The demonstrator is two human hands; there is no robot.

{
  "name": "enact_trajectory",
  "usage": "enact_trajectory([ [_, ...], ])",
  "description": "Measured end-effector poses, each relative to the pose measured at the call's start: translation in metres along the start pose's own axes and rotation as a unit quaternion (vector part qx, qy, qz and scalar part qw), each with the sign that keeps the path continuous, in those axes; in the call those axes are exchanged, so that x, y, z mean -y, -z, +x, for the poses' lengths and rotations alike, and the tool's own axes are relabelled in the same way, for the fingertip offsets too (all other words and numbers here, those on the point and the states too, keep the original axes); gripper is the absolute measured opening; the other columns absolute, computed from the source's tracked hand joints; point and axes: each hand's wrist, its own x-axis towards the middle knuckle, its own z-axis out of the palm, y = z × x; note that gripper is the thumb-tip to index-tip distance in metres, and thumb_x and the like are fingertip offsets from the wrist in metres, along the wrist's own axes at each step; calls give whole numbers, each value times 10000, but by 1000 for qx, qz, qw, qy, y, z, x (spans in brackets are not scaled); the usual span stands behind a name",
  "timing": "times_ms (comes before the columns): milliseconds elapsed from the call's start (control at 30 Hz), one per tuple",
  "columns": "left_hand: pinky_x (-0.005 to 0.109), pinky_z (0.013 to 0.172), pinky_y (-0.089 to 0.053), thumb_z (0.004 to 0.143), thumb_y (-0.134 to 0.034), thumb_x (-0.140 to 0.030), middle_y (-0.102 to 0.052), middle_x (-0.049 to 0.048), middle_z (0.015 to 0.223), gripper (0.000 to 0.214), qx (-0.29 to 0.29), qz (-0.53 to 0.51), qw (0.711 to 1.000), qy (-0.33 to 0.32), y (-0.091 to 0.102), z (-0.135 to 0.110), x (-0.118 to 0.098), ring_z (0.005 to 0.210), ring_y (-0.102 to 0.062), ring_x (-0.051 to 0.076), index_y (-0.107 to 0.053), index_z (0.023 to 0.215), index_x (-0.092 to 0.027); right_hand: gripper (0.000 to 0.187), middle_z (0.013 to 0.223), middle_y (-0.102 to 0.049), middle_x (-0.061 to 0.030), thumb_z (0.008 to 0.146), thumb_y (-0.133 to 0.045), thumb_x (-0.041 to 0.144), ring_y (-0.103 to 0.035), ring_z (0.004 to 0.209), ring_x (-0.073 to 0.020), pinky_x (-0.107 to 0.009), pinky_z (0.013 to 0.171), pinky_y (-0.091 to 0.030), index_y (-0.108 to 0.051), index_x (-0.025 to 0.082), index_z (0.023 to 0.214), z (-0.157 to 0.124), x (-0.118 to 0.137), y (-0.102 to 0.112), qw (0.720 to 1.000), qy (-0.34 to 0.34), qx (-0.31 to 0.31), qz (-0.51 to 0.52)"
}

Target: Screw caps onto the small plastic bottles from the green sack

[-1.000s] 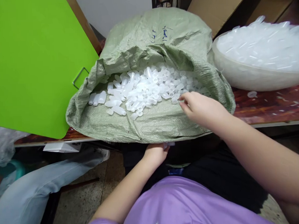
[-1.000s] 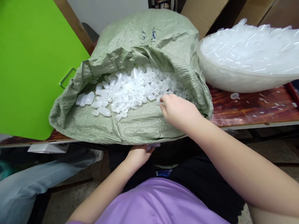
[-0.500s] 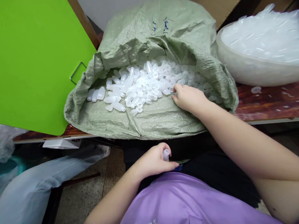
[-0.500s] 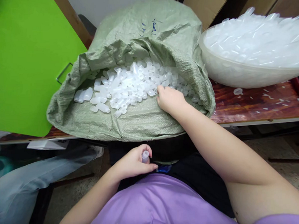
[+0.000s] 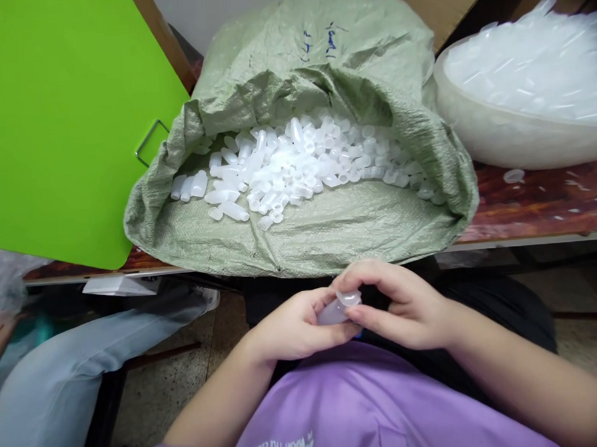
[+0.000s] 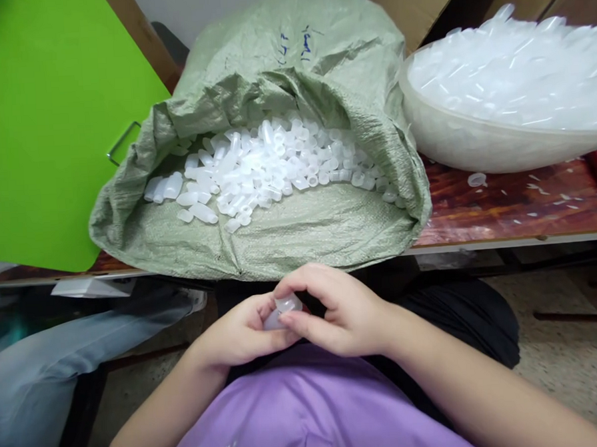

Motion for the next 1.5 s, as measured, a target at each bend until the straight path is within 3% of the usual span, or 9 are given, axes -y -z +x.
enact_trajectory([
  [200,217,485,-279,646,-716,-497,-460,-37,541,442,80,-82,992,48,0,7,2,476,-365,57,-643,858,-117,247,1024,-658,-72,849,-559,256,-621,937,-186,-330,779,-514,-590,247,1093,-22,-13,-8,986,-58,-48,151],
  [433,259,334,-91,591,-583,-730,-480,-10,426,667,256,-122,941,183,12,16,8,288,-211,47,-672,833,-115,251,1132,-654,-70,832,-589,229,-600,1026,-181,-363,891,-468,-638,249,1078,-22,-13,15,986,-46,96,127],
  [667,243,307,-146,667,-526,-717,-461,-26,402,607,254,-117,946,162,11,21,11,275,-282,62,-610,766,-125,235,745,-647,-15,763,-658,376,-578,644,-117,-222,587,-465,-679,189,904,-20,-14,18,982,-164,71,56],
  [867,206,357,-238,687,-663,-518,-436,-67,464,384,159,29,975,153,7,22,4,360,-341,53,-522,705,-161,580,492,-540,0,907,-306,525,-484,463,-107,-235,472,-358,-558,172,523,-23,-13,5,943,-320,75,-54],
  [1033,195,423,-260,693,-662,-474,-422,-68,537,353,104,130,975,145,7,20,-3,447,-350,48,-509,693,-156,355,959,-646,-58,823,-542,468,-592,833,-168,-258,693,-456,-604,203,1051,-29,-11,15,975,-187,100,-70],
  [1167,197,501,-293,633,-714,-449,-438,-56,624,365,91,193,967,138,7,19,-2,550,-371,62,-526,734,-153,415,696,-634,-39,923,-352,438,-579,627,-136,-245,588,-448,-658,176,824,-33,-12,15,961,-209,149,-100],
  [1300,203,505,-286,696,-666,-424,-431,-48,645,318,79,150,977,126,7,20,-1,558,-373,66,-506,753,-155,400,1081,-613,-96,833,-540,447,-581,951,-191,-281,774,-471,-556,184,1134,-38,-16,14,984,-133,80,-93],
  [1433,207,502,-286,665,-698,-417,-422,-53,628,330,114,142,973,141,8,20,-3,543,-356,64,-502,737,-162,293,733,-630,-36,912,-409,381,-579,667,-140,-248,612,-458,-622,186,865,-38,-15,16,976,-162,100,-107],
  [1500,210,505,-292,678,-687,-416,-424,-53,621,319,120,130,975,133,8,21,-4,539,-360,64,-503,728,-160,289,824,-644,-58,887,-451,416,-588,732,-157,-261,639,-462,-609,178,932,-36,-13,17,979,-149,90,-102],
])
